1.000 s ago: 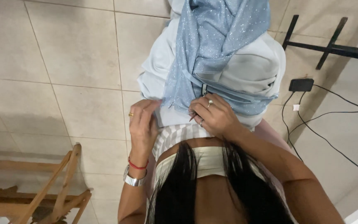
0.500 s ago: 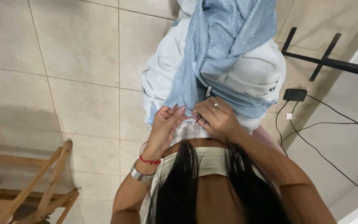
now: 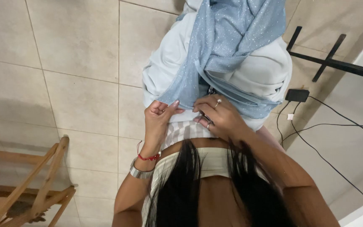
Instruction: Trimming loose threads from a light blue garment using small scissors
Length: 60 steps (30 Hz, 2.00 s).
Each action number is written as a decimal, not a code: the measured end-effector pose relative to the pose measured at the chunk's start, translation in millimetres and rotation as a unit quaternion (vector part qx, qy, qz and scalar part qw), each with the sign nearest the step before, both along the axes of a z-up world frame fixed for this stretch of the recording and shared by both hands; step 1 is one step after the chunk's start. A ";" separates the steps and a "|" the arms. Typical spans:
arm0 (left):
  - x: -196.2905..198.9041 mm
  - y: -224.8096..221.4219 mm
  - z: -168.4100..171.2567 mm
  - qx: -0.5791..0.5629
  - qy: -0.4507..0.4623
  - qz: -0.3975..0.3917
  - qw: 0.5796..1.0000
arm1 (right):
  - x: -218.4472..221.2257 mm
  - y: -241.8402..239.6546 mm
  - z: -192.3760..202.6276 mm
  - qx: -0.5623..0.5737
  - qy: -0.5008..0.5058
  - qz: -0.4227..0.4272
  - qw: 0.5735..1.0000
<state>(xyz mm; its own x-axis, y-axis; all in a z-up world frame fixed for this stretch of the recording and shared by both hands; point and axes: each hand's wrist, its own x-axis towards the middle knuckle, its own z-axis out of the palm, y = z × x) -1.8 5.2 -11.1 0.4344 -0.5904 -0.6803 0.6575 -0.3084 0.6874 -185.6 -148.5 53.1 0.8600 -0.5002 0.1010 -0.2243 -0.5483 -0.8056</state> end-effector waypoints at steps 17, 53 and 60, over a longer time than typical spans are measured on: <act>6.6 -22.9 38.6 0.008 0.064 0.028 0.998 | -14.3 -109.6 56.2 -0.196 0.256 -0.120 0.939; -44.5 -158.4 89.9 -0.344 -0.626 -0.458 0.530 | -131.6 -82.6 75.8 0.116 0.156 -0.190 0.962; -40.1 -166.0 112.2 -0.333 -0.530 -0.510 0.590 | -139.0 -74.3 56.8 0.139 0.155 -0.176 0.962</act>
